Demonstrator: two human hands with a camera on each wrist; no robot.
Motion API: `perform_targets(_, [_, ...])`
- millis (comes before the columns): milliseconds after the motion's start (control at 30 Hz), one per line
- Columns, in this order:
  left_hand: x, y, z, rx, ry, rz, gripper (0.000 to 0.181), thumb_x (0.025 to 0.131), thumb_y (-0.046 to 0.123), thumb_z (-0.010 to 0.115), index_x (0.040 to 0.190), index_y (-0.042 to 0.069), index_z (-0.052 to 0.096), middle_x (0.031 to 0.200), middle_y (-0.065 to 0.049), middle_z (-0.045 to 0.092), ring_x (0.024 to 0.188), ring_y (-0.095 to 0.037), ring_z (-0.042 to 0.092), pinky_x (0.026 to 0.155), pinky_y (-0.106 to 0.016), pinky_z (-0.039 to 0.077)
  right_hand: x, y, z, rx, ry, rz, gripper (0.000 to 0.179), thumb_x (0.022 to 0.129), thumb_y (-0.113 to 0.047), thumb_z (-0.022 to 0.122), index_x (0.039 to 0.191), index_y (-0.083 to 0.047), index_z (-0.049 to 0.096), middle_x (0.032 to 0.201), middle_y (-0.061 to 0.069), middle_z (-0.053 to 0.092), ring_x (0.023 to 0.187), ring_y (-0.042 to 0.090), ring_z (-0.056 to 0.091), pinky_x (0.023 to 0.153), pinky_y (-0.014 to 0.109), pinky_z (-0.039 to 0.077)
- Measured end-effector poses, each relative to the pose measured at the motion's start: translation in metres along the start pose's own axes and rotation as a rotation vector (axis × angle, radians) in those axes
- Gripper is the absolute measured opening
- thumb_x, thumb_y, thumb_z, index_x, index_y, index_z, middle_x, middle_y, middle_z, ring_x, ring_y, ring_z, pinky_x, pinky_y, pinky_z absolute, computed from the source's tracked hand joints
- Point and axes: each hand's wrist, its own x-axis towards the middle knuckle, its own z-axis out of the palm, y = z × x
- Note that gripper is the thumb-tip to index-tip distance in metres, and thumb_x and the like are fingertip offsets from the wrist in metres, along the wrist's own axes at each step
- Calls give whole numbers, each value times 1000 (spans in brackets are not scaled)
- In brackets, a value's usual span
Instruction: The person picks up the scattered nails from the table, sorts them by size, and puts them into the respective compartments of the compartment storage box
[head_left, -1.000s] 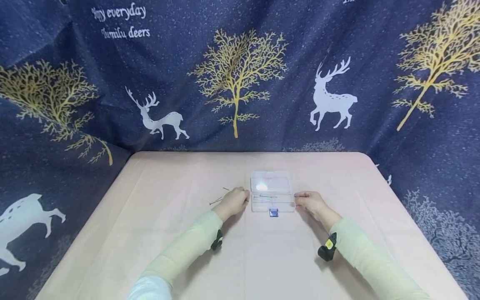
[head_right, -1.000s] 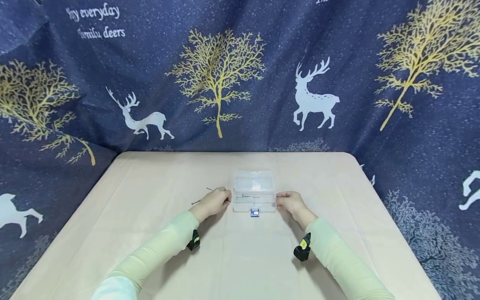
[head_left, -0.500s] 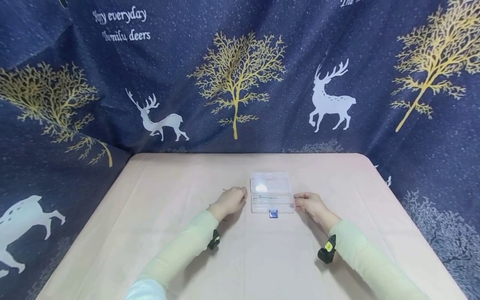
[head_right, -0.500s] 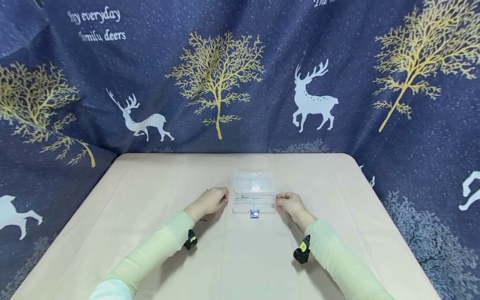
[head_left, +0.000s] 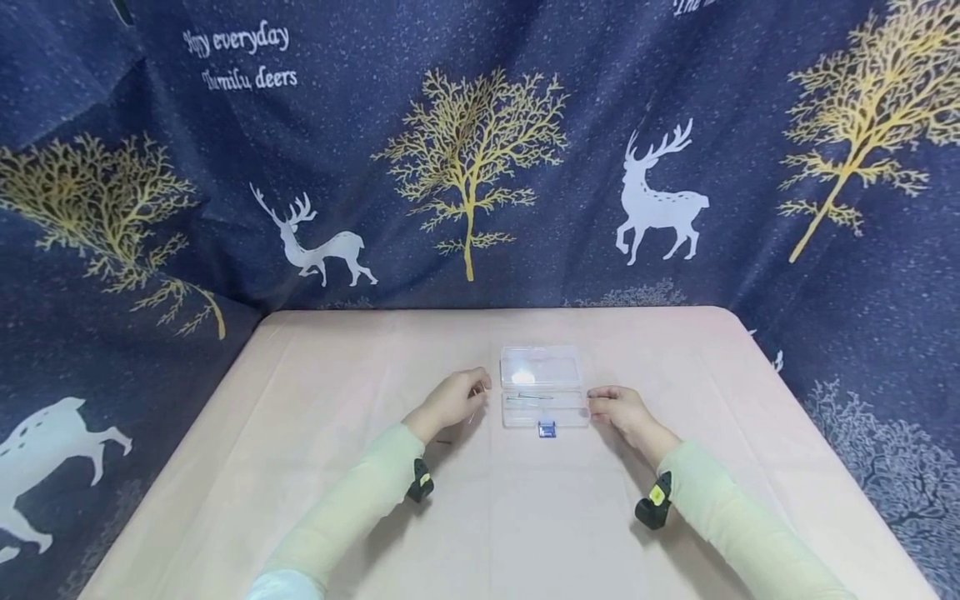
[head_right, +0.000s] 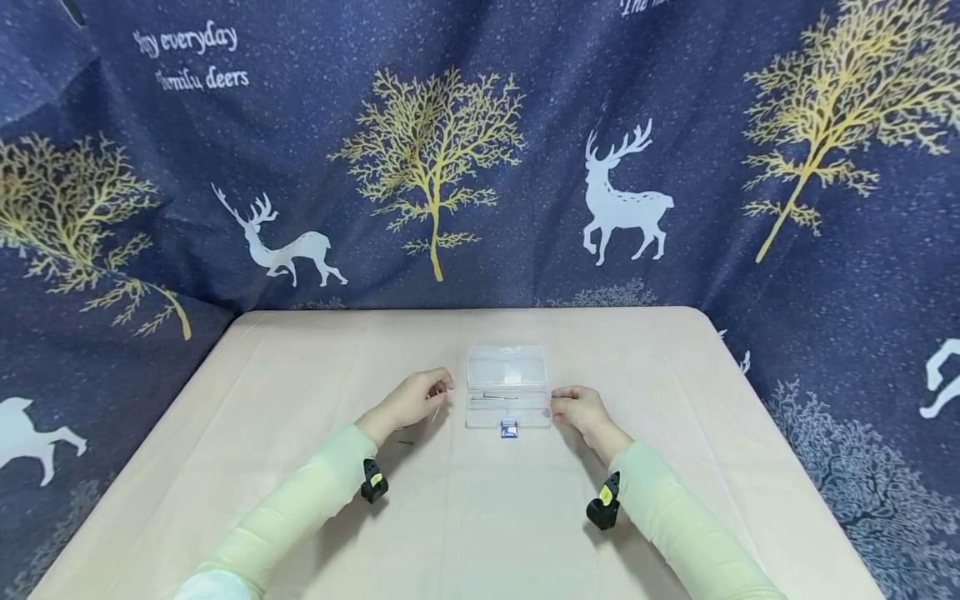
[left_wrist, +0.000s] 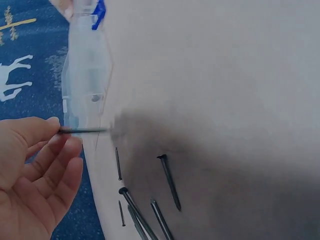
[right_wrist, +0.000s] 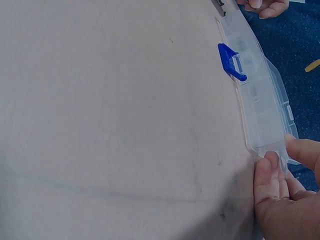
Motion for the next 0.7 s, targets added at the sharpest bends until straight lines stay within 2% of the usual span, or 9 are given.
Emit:
perform_targets(167, [-2,-3,-4,-155,51,-36,12,88,0,57,98,1,62,92,-11,66,83,-21,63,79,-31,55,0,1,-1,-5,5,-9,44,87,1,57,124,20,45,118,31,56,73,5,60,70,17,55])
perform_targets(300, [-2,-3,-7,-273,88,-88,12,87,-1,58,98,-2,62,90,-12,64,77,-20,63,71,-29,56,0,1,-2,4,-3,-15,44,88,0,56,125,20,44,121,33,54,74,5,61,71,17,55])
perform_targets(500, [-1,-3,-3,-508,84,-227,15,89,-2,58,102,-9,59,87,-14,62,65,-16,64,65,-34,60,-1,1,-1,0,-6,-10,45,88,-1,56,126,19,43,125,34,51,74,4,61,72,17,55])
perform_targets(633, [0,-1,0,-636,92,-340,17,90,-1,57,104,-11,58,88,-15,64,61,-11,63,64,-29,60,-1,1,0,4,-3,-13,45,89,-1,56,127,19,43,125,34,52,74,3,61,71,17,55])
perform_targets(700, [2,0,1,-672,103,-382,18,90,0,58,105,-11,58,89,-16,64,61,-10,62,62,-26,59,-1,2,0,19,-2,-14,45,88,0,56,127,19,43,124,33,52,73,4,61,71,16,55])
